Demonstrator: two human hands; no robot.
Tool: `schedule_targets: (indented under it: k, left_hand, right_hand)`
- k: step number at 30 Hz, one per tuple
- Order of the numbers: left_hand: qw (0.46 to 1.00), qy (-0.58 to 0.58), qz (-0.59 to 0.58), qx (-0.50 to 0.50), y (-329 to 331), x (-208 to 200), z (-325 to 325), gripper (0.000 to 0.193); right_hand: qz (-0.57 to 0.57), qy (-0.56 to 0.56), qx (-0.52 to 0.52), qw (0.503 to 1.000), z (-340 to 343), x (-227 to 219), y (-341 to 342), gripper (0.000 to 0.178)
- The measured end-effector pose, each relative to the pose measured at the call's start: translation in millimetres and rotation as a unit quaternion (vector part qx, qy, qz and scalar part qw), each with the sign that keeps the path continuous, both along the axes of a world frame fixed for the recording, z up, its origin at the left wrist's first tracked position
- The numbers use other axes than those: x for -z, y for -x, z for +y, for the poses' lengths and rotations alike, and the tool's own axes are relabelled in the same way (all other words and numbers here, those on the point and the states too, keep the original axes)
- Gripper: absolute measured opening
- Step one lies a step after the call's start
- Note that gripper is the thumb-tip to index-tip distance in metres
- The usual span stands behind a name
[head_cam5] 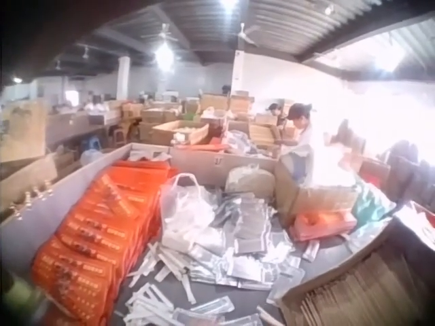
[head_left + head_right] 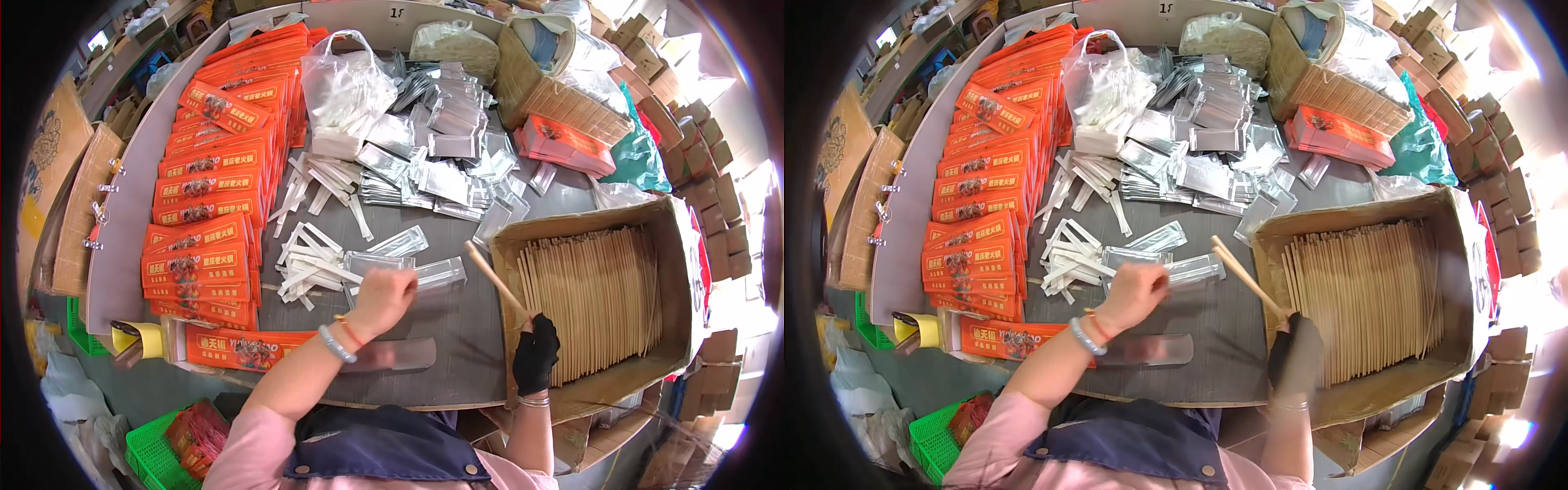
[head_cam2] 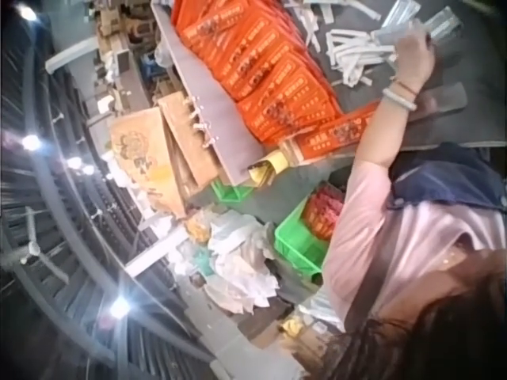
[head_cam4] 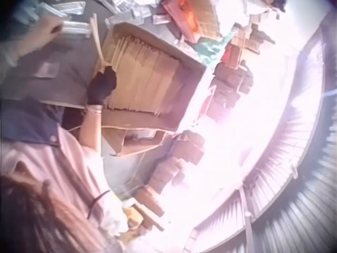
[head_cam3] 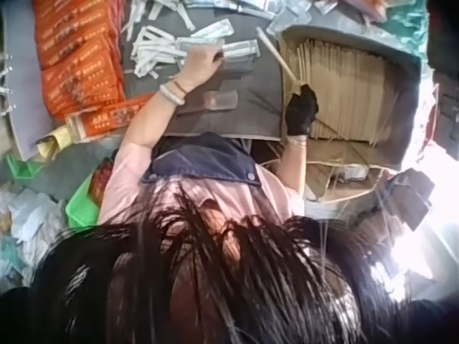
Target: Packaging bundles of wooden sticks into plastic sleeves and then into red cardboard boxes.
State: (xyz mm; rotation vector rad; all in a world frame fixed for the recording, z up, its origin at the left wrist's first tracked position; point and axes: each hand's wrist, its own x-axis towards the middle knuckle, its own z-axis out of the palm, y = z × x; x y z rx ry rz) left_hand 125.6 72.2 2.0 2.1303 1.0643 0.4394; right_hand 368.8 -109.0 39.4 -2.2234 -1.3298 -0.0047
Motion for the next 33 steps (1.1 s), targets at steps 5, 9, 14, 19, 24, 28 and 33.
schedule_targets:
  k: [5, 9, 14, 19, 24, 28, 33]
  left_hand:
    - [0.987, 0.128, 0.084, 0.045, 71.2, -21.9, -45.9, 0.027]
    - [0.996, -0.077, 0.034, -0.015, 102.1, -14.0, -73.4, 0.042]
    - [0.991, -0.082, 0.105, -0.011, 144.3, -10.7, -91.5, 0.07]
    - [0.995, -0.082, 0.057, 0.017, 112.2, -9.3, -93.0, 0.076]
    - [0.992, -0.109, 0.053, 0.022, 112.7, -4.7, -91.2, 0.072]
    - [0.987, -0.152, 0.041, 0.022, 102.5, 3.0, -81.1, 0.052]
    - [0.976, -0.123, 0.119, 0.137, 108.9, -19.6, -69.7, 0.046]
  right_hand:
    - [0.203, 0.04, -0.203, 0.957, 11.7, -2.9, 37.3, 0.022]
    - [0.177, 0.141, -0.274, 0.935, 20.8, 7.3, 55.6, 0.024]
    - [0.0, 0.234, -0.352, 0.906, 18.9, 13.2, 67.1, 0.023]
    - [0.101, 0.025, -0.475, 0.874, 40.8, 60.5, 105.7, 0.03]
    - [0.133, 0.116, -0.263, 0.949, 22.0, 67.6, 90.2, 0.033]
    - [0.418, 0.034, -0.329, 0.846, 40.3, 60.8, 169.7, 0.046]
    - [-0.043, 0.118, -0.386, 0.914, 47.1, 9.0, 139.9, 0.064]
